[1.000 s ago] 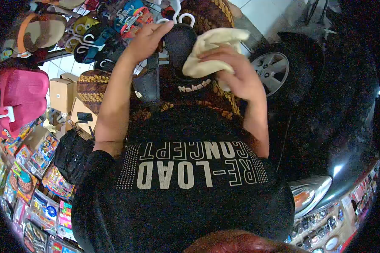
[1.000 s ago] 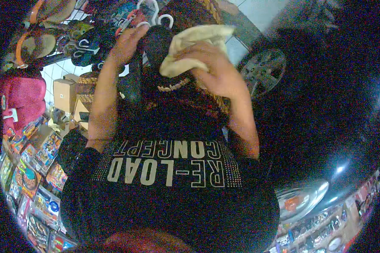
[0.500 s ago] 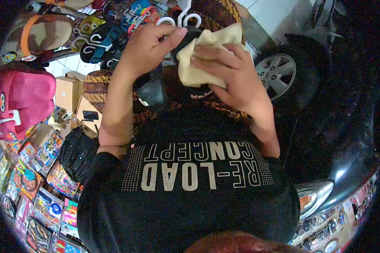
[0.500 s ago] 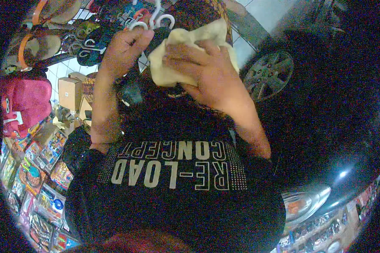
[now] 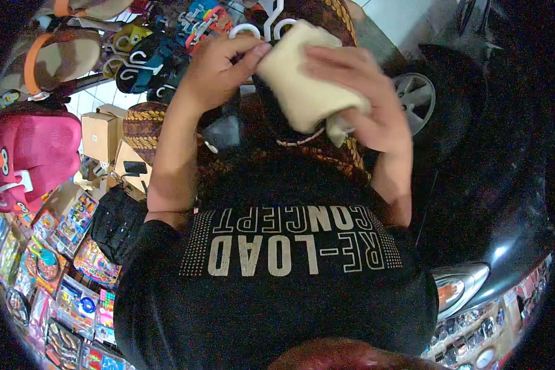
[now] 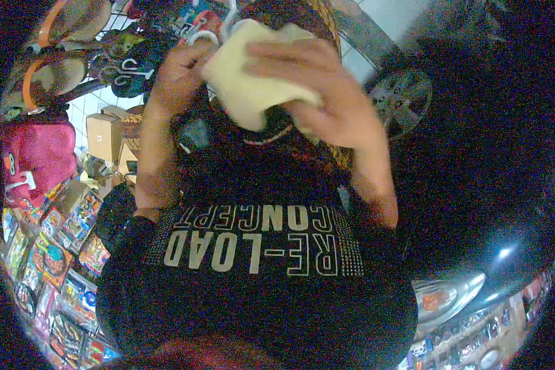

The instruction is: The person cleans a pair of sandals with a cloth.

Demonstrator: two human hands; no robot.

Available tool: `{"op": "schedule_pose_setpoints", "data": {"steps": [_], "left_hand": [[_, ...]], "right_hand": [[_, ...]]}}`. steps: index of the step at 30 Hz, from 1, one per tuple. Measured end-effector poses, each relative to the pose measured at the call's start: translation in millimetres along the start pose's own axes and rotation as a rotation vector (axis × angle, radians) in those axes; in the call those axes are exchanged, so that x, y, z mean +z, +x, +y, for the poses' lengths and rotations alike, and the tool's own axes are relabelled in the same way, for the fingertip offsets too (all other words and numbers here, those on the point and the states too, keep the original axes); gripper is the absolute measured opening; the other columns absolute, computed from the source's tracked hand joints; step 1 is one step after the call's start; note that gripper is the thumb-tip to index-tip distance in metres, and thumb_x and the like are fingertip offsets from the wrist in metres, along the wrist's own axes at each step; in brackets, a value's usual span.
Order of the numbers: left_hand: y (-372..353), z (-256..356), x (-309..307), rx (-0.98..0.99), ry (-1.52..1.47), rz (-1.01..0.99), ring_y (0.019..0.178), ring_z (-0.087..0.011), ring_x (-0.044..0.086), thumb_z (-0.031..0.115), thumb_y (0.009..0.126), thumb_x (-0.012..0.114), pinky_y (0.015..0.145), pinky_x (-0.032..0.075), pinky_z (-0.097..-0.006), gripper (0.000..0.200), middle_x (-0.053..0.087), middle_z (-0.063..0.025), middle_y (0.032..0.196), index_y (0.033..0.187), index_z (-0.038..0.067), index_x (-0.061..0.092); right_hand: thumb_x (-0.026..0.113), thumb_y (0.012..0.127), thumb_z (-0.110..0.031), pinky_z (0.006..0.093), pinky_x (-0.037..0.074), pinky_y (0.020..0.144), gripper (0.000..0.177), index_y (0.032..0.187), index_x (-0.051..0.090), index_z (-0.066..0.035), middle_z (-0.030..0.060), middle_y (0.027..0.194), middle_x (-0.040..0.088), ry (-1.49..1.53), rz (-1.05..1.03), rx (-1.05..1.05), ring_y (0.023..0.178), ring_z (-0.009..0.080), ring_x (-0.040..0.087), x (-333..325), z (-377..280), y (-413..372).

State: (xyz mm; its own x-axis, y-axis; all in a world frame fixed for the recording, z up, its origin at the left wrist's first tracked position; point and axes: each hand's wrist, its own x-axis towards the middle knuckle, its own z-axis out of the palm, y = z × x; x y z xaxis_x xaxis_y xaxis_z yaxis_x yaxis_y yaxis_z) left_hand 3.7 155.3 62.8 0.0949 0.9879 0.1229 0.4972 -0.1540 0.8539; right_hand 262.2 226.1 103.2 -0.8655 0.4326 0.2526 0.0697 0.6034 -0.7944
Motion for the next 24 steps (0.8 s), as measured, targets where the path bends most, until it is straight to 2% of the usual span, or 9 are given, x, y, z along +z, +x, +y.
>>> {"op": "schedule_pose_setpoints", "data": {"steps": [3,6,8,10,12,15,16,22,24], "left_hand": [[-2.0,-10.4,-1.0,-0.094,0.003,-0.017,0.06,-0.0156,0.051,0.031,0.094,0.057,0.059,0.041,-0.0318,0.036,0.05,-0.0084,0.064,0.081,-0.002,0.062],[-13.3,-37.1,-1.5,-0.129,-0.07,0.011,0.059,-0.0077,0.044,0.031,0.097,0.055,0.057,0.039,-0.0269,0.039,0.043,-0.0012,0.061,0.075,-0.002,0.057],[-15.7,-38.3,-4.6,-0.25,-0.148,0.054,0.059,-0.0064,0.043,0.033,0.097,0.054,0.057,0.039,-0.0252,0.04,0.045,0.0013,0.062,0.077,-0.001,0.059],[-19.5,-42.5,-11.9,-0.354,-0.185,0.059,0.06,-0.0046,0.046,0.036,0.099,0.05,0.056,0.039,-0.0229,0.041,0.05,0.0038,0.065,0.083,0.0,0.061],[-19.1,-36.6,-10.3,-0.377,-0.267,0.163,0.058,-0.005,0.049,0.037,0.1,0.048,0.055,0.039,-0.0221,0.041,0.053,0.0027,0.066,0.085,0.001,0.062],[-12.8,-25.1,-4.9,-0.369,-0.31,0.295,0.055,-0.0052,0.05,0.038,0.101,0.046,0.052,0.039,-0.0214,0.042,0.056,0.0023,0.065,0.088,0.002,0.063],[-9.1,-22.6,-3.6,-0.356,-0.312,0.336,0.054,-0.0052,0.051,0.038,0.101,0.045,0.05,0.039,-0.0213,0.042,0.056,0.0023,0.065,0.089,0.002,0.064],[8.3,-10.3,-11.4,-0.199,-0.134,0.551,0.05,-0.0092,0.052,0.04,0.101,0.043,0.049,0.042,-0.0244,0.045,0.06,-0.0012,0.069,0.098,0.0,0.064],[9.2,7.6,-5.1,-0.279,-0.383,0.605,0.049,-0.0118,0.052,0.044,0.1,0.043,0.048,0.042,-0.0257,0.049,0.061,-0.0041,0.07,0.101,-0.001,0.063]], "right_hand": [[0.058,0.069,-0.012,0.041,0.031,0.106,0.048,0.115,0.064,-0.001,0.0142,0.131,0.056,-0.126,-0.163,0.049,0.119,0.0307,0.053,22.5,13.9,-7.9],[0.063,0.072,-0.01,0.042,0.035,0.104,0.047,0.12,0.062,-0.008,0.0108,0.113,0.065,0.325,-0.152,0.1,0.115,0.0275,0.056,17.1,32.5,-25.5],[0.066,0.072,-0.015,0.042,0.039,0.101,0.05,0.12,0.06,-0.006,0.0124,0.109,0.066,0.446,0.284,0.402,0.112,0.0289,0.058,18.1,45.5,-56.8],[0.068,0.072,-0.019,0.0419,0.041,0.099,0.053,0.122,0.058,-0.005,0.0137,0.107,0.067,0.646,0.427,0.597,0.109,0.0301,0.059,18.2,39.7,-54.6],[0.071,0.072,-0.024,0.0419,0.043,0.097,0.058,0.124,0.056,-0.004,0.0148,0.108,0.066,0.922,0.269,0.664,0.108,0.0311,0.06,6.0,35.9,-44.1],[0.073,0.073,-0.03,0.041,0.045,0.095,0.063,0.127,0.054,-0.003,0.0185,0.111,0.064,0.137,0.128,0.301,0.107,0.0335,0.06,41.0,37.9,-25.7],[0.072,0.071,-0.018,0.0349,0.046,0.092,0.068,0.134,0.047,-0.005,0.0148,0.113,0.062,-0.012,0.056,0.299,0.103,0.0289,0.061,47.5,30.1,-15.0],[0.071,0.073,-0.018,0.0343,0.046,0.092,0.06,0.129,0.053,-0.005,0.0155,0.11,0.063,0.358,0.117,0.52,0.102,0.0257,0.061,47.6,24.0,4.9],[0.067,0.077,-0.018,0.0332,0.046,0.092,0.054,0.127,0.053,-0.003,0.0108,0.113,0.062,0.607,0.173,0.5,0.102,0.0208,0.059,41.4,34.6,-3.7]]}}
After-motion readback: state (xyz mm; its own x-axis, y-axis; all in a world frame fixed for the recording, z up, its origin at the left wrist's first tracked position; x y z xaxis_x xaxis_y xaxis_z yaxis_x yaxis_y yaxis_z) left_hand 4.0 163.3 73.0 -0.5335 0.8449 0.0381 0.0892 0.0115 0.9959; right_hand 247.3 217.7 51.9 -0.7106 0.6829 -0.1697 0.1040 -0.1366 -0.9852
